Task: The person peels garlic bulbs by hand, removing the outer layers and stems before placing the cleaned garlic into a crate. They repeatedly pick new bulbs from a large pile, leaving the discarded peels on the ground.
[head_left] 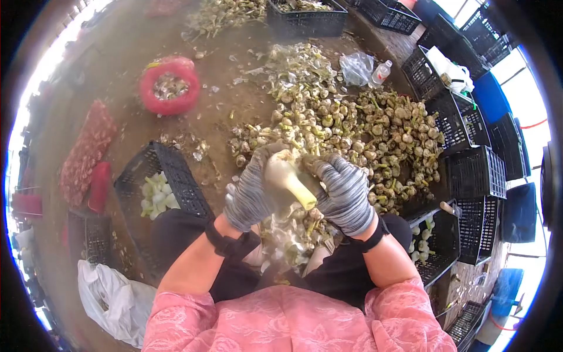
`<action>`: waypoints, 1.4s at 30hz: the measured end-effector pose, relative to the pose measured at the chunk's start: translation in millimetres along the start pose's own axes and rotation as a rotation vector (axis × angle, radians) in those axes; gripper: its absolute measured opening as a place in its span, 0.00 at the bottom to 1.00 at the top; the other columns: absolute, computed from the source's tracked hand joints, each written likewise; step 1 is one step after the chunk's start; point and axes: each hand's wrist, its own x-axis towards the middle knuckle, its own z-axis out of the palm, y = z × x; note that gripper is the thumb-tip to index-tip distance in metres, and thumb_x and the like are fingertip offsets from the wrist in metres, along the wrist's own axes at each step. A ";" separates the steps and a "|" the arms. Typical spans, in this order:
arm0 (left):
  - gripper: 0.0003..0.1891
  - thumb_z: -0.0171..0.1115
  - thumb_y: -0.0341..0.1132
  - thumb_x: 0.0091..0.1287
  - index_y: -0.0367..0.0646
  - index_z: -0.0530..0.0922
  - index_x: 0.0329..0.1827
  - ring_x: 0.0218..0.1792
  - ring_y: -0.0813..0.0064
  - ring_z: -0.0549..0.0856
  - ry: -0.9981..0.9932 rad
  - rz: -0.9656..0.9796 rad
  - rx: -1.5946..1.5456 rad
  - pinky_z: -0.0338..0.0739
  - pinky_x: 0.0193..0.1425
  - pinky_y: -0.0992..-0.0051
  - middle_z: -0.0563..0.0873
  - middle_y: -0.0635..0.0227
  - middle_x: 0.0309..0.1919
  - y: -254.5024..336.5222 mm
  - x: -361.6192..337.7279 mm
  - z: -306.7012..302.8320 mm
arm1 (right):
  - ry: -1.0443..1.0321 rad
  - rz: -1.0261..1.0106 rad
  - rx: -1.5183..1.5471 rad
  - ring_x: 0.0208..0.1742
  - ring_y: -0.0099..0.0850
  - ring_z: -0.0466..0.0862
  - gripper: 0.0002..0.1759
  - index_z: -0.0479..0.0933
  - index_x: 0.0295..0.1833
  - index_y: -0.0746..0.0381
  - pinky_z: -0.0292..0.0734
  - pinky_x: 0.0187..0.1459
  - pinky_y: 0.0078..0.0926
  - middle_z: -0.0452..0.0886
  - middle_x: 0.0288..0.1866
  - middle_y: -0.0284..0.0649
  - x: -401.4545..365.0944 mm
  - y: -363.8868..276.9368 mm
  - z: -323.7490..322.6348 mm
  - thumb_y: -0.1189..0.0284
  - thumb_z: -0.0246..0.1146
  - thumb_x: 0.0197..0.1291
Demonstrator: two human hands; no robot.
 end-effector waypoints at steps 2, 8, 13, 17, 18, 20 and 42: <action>0.44 0.77 0.29 0.37 0.43 0.61 0.60 0.51 0.73 0.74 -0.004 -0.085 -0.206 0.71 0.56 0.72 0.73 0.66 0.52 0.8 -1.0 2.7 | -0.127 0.017 -0.154 0.25 0.38 0.77 0.16 0.78 0.42 0.59 0.71 0.26 0.31 0.74 0.26 0.40 -2.7 -5.5 -3.4 0.71 0.67 0.43; 0.43 0.78 0.32 0.38 0.42 0.61 0.59 0.51 0.74 0.74 -0.148 0.003 0.452 0.70 0.57 0.73 0.73 0.66 0.51 12.4 1.2 2.9 | -0.093 0.002 -0.114 0.25 0.39 0.76 0.08 0.74 0.34 0.61 0.71 0.25 0.35 0.73 0.27 0.42 1.7 -2.0 1.7 0.72 0.61 0.46; 0.36 0.72 0.31 0.47 0.41 0.62 0.60 0.53 0.74 0.74 -0.187 -0.075 -0.186 0.68 0.59 0.72 0.74 0.66 0.50 23.3 -4.7 5.8 | 0.130 0.197 0.205 0.24 0.31 0.76 0.04 0.74 0.35 0.65 0.72 0.26 0.27 0.75 0.26 0.40 7.3 21.1 -1.6 0.75 0.59 0.54; 0.32 0.67 0.28 0.52 0.40 0.62 0.61 0.51 0.74 0.75 -0.231 -0.142 -0.237 0.69 0.58 0.73 0.75 0.66 0.51 18.6 -5.2 -3.5 | -0.084 0.639 0.940 0.33 0.20 0.74 0.13 0.73 0.45 0.66 0.72 0.36 0.22 0.77 0.35 0.34 5.2 24.7 -12.3 0.70 0.61 0.56; 0.31 0.66 0.27 0.53 0.40 0.62 0.61 0.51 0.73 0.76 -0.256 -0.099 -0.214 0.70 0.58 0.73 0.76 0.65 0.50 19.9 -3.5 -4.8 | -0.204 0.686 1.131 0.36 0.20 0.74 0.15 0.73 0.47 0.66 0.71 0.39 0.21 0.77 0.37 0.33 7.8 18.4 -19.0 0.70 0.61 0.55; 0.30 0.64 0.31 0.56 0.37 0.62 0.61 0.54 0.71 0.75 -0.246 -0.252 -0.245 0.70 0.58 0.72 0.77 0.61 0.50 35.1 1.5 2.0 | -0.356 0.670 1.106 0.40 0.21 0.73 0.17 0.72 0.48 0.65 0.70 0.40 0.20 0.75 0.38 0.31 0.5 17.4 -15.5 0.70 0.63 0.54; 0.36 0.66 0.23 0.51 0.43 0.59 0.63 0.48 0.71 0.77 -0.216 0.175 -0.082 0.75 0.50 0.73 0.77 0.61 0.48 11.4 3.7 -12.8 | -0.167 0.654 1.329 0.37 0.21 0.77 0.24 0.68 0.55 0.66 0.75 0.37 0.18 0.78 0.38 0.34 -2.4 0.8 1.1 0.68 0.63 0.55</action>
